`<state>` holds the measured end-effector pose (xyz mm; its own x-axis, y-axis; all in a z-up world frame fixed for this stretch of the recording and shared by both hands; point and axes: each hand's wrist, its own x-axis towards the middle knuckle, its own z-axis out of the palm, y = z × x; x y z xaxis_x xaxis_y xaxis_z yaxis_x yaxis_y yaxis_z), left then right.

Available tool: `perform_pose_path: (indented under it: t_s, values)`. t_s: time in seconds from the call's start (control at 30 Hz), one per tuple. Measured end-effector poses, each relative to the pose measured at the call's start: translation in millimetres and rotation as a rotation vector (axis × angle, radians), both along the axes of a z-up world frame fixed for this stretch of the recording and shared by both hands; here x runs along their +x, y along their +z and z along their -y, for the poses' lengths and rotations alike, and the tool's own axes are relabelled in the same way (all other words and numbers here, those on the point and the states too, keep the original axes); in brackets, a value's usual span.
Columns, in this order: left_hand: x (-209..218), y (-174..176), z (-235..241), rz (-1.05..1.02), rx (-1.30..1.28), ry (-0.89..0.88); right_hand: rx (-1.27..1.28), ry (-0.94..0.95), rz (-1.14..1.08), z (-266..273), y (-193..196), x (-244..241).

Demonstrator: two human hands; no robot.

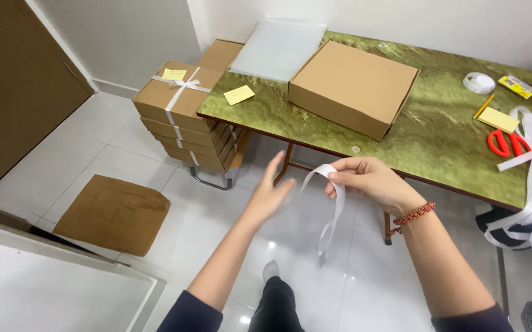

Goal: The person unpacks a checkered shirt from a plastic bag, places it on a hanger, and hangs it on a clothing rack. They then pack a plastic bag into a cardboard box, close the box, and tie it with a white ribbon.

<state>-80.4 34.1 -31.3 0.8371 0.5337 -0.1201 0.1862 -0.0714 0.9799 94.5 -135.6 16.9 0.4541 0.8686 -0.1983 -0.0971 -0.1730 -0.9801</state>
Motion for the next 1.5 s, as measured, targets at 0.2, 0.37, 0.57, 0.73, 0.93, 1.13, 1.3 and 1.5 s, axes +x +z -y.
perform_pose_path:
  t_s: [0.2, 0.37, 0.57, 0.73, 0.93, 1.13, 1.3, 1.5]
  values:
    - [30.7, 2.2, 8.5, 0.242, 0.413, -0.149, 0.040, 0.006, 0.039, -14.1, 3.3, -7.9]
    - [40.0, 6.3, 13.6, 0.406, 0.688, 0.024, 0.058, -0.061, 0.056, -12.9, 24.1, -22.0]
    - [22.4, -2.0, 43.2, 0.639, 0.716, 0.262, 0.120, -0.124, 0.039, -15.3, 41.0, -21.2]
    - [20.1, -30.2, 69.6, 0.567, 0.426, 0.158, 0.161, -0.139, 0.015, -24.0, 47.3, -29.5]
    - [27.5, -50.1, 69.0, 0.501, 0.185, 0.240, 0.162, -0.149, -0.002, -28.4, 57.9, -37.0]
    - [35.7, -55.5, 62.5, 0.466, 0.242, 0.271, 0.181, -0.166, -0.027, -26.5, 59.1, -27.6]
    - [25.7, -41.1, 63.5, 0.398, 0.172, 0.205, 0.259, -0.186, -0.016, -24.6, 64.9, -11.9]
    - [15.4, -78.5, 42.7, 0.191, 0.007, 0.101, 0.268, -0.214, 0.053, -24.9, 79.8, 6.6]
